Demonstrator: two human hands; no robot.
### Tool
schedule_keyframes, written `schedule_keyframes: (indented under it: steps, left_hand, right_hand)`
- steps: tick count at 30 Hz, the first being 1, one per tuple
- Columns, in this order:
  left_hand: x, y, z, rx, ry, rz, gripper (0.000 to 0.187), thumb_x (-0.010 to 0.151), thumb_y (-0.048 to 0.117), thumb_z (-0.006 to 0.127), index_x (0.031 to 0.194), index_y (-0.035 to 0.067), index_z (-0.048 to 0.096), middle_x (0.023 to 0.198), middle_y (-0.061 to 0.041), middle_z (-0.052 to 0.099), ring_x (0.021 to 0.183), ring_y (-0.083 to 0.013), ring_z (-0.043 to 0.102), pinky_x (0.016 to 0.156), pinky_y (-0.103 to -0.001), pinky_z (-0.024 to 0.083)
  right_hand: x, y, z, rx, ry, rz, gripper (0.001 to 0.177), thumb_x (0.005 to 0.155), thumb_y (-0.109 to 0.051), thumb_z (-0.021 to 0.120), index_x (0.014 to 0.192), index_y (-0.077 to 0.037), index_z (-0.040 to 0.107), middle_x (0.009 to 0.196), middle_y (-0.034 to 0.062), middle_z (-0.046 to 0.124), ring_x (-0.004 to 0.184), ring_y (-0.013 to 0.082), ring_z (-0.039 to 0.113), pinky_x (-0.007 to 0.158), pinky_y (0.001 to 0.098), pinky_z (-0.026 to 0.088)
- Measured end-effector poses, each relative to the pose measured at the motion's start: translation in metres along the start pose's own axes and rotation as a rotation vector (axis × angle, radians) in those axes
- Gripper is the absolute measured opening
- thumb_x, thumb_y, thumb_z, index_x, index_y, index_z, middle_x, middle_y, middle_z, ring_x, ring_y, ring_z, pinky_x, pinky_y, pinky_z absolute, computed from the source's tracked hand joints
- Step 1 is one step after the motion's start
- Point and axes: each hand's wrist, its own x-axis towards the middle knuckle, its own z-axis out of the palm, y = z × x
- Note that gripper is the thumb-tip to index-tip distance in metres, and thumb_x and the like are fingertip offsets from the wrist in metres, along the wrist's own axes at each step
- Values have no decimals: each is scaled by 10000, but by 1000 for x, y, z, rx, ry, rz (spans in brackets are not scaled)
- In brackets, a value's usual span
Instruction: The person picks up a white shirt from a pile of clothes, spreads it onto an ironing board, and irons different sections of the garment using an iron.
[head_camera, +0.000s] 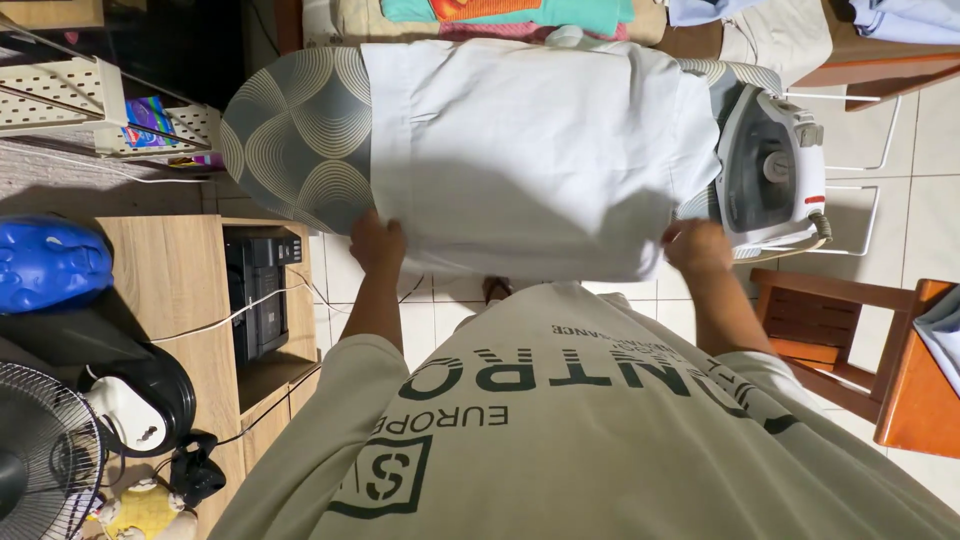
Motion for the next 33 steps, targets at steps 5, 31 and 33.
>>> schedule_keyframes:
  steps: [5,31,33]
  left_hand:
    - [35,28,0,-235,33,-52,605,856,341,685,1339,2,548,1342,-206,607,1247,-376,590,1052,-511,441]
    - [66,31,11,-898,-20,-179,594,1016,300,603,1475,-21,404,1498,-218,457,1355,-362,494,1098,-413,420]
    - [67,29,13,-865,-71,-191,547,1006,310,582,1438,-10,479,1449,-194,546,1311,-342,570,1085,-413,444]
  right_hand:
    - [38,66,-57,-13,1129,-100,481,714,-206,771,1142,-54,613,1248,242,596,1140,440,555,975,538,395]
    - [-69,-170,-85,199,143,-139,736,924,-654,641,1261,-8,539,1082,264,723,1018,428,708,902,500,544]
    - [-48,-186,-101,292,220,-135,742,900,-657,673,1233,-4,559,1100,265,711,1039,439,687,920,502,525]
